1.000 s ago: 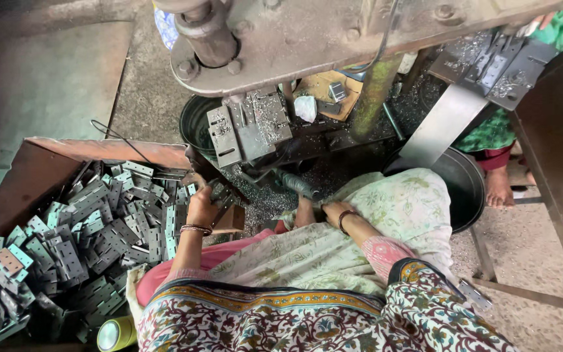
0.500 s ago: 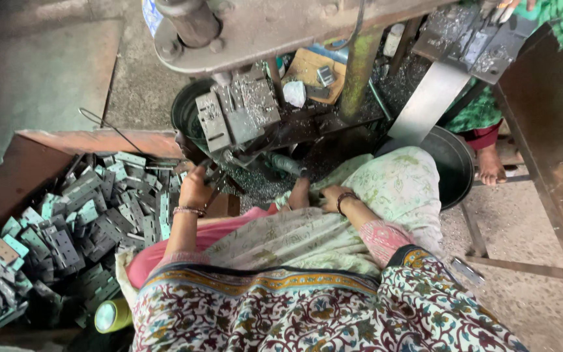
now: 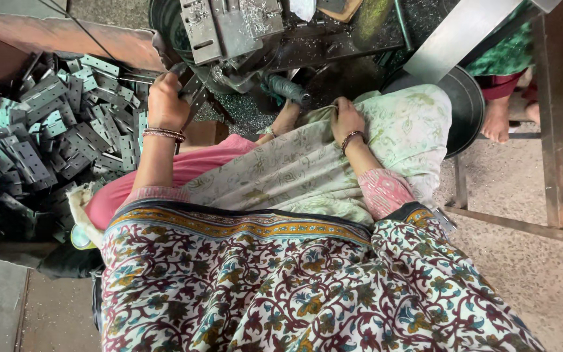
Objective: The person sits on the floor and repeatedly picks up small metal brackets from a nearby bin. They place each bracket into a manual punching machine, operate the lever to punch holes, and then remove the finished piece. The process is repeated continuously throughout the clip.
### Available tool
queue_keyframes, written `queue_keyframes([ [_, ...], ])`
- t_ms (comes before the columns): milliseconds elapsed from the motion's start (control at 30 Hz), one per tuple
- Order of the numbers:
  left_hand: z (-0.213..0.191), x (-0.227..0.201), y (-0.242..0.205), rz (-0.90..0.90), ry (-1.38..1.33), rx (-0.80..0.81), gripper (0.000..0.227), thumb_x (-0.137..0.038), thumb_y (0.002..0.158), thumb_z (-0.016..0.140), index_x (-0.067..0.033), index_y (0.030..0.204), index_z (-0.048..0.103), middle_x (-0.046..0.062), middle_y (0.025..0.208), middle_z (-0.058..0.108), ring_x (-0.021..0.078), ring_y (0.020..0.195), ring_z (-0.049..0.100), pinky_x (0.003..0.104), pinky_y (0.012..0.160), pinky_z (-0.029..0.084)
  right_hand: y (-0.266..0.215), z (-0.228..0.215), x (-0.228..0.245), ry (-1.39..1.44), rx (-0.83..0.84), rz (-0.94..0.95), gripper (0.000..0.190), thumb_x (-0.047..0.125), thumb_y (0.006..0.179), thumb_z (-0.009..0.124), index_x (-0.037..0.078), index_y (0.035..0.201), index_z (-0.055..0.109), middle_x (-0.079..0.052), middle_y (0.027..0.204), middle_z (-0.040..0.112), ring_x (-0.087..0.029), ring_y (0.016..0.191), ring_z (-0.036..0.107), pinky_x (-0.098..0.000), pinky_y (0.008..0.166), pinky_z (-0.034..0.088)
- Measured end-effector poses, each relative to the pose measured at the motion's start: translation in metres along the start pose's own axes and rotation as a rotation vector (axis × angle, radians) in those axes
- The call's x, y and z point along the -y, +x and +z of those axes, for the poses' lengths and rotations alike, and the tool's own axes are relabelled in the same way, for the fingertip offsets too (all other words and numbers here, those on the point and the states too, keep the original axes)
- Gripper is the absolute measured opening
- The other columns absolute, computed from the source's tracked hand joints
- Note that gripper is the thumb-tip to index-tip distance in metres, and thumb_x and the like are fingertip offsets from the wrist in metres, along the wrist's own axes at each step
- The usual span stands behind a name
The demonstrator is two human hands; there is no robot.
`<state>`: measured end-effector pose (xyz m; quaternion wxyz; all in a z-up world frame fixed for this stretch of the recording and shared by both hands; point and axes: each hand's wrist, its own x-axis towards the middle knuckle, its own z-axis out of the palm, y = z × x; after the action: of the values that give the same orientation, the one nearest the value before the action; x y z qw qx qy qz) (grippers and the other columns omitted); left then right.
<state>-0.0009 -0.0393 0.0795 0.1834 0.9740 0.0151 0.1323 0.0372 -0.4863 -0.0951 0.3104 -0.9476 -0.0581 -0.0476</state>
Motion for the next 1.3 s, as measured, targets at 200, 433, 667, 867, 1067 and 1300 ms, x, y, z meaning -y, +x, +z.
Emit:
queue_keyframes([
  [200, -0.015, 0.002, -0.009, -0.089, 0.032, 0.006, 0.041, -0.001, 0.081, 0.077, 0.0003, 0.121, 0.067, 0.026, 0.116, 0.066, 0.0462, 0.103, 0.065, 0.049, 0.087, 0.055, 0.011, -0.014, -0.002, 0.434, -0.341, -0.015, 0.017, 0.019, 0.108, 0.058, 0.005, 0.118, 0.057, -0.014, 0.106, 0.069, -0.032, 0.099, 0.065, -0.0440, 0.090, 0.050],
  [433, -0.003, 0.003, -0.016, -0.090, 0.068, 0.030, 0.035, -0.005, 0.079, 0.081, 0.0012, 0.110, 0.065, 0.027, 0.116, 0.066, 0.0466, 0.103, 0.065, 0.049, 0.088, 0.055, 0.039, -0.034, 0.004, 0.959, -0.398, -0.085, 0.009, 0.011, 0.110, 0.055, 0.005, 0.116, 0.055, -0.003, 0.108, 0.060, -0.014, 0.099, 0.057, -0.0285, 0.091, 0.050],
  [667, 0.023, -0.012, 0.001, -0.005, -0.032, 0.003, 0.029, 0.000, 0.077, 0.077, 0.0014, 0.102, 0.062, 0.025, 0.107, 0.067, 0.0464, 0.099, 0.066, 0.049, 0.086, 0.056, 0.005, -0.012, 0.060, 0.157, 0.573, -0.327, 0.039, 0.016, 0.100, 0.057, 0.012, 0.139, 0.057, -0.011, 0.123, 0.068, -0.026, 0.117, 0.063, -0.0405, 0.103, 0.049],
  [867, 0.028, 0.000, -0.004, -0.044, -0.056, 0.012, 0.030, -0.002, 0.078, 0.078, 0.0016, 0.104, 0.063, 0.026, 0.101, 0.066, 0.0477, 0.096, 0.064, 0.051, 0.083, 0.055, -0.031, -0.023, 0.094, -0.160, 0.516, -0.795, 0.051, 0.017, 0.094, 0.063, 0.014, 0.144, 0.052, -0.013, 0.147, 0.055, -0.033, 0.138, 0.048, -0.0527, 0.112, 0.037],
  [1067, 0.028, 0.016, -0.013, -0.078, -0.082, -0.036, 0.028, 0.001, 0.078, 0.074, 0.0000, 0.104, 0.064, 0.024, 0.108, 0.067, 0.0455, 0.099, 0.065, 0.050, 0.086, 0.055, -0.051, -0.009, 0.128, -0.160, 0.608, -0.923, 0.080, 0.007, 0.072, 0.064, 0.017, 0.148, 0.043, -0.018, 0.151, 0.050, -0.035, 0.139, 0.042, -0.0506, 0.115, 0.035],
  [1300, 0.035, 0.036, -0.020, -0.132, -0.128, -0.054, 0.030, 0.000, 0.077, 0.072, 0.0009, 0.106, 0.064, 0.024, 0.104, 0.066, 0.0463, 0.095, 0.064, 0.051, 0.082, 0.055, -0.032, 0.018, 0.128, -0.387, 0.442, -0.570, 0.074, -0.004, 0.086, 0.061, 0.016, 0.155, 0.044, -0.019, 0.117, 0.063, -0.038, 0.111, 0.062, -0.0512, 0.098, 0.049],
])
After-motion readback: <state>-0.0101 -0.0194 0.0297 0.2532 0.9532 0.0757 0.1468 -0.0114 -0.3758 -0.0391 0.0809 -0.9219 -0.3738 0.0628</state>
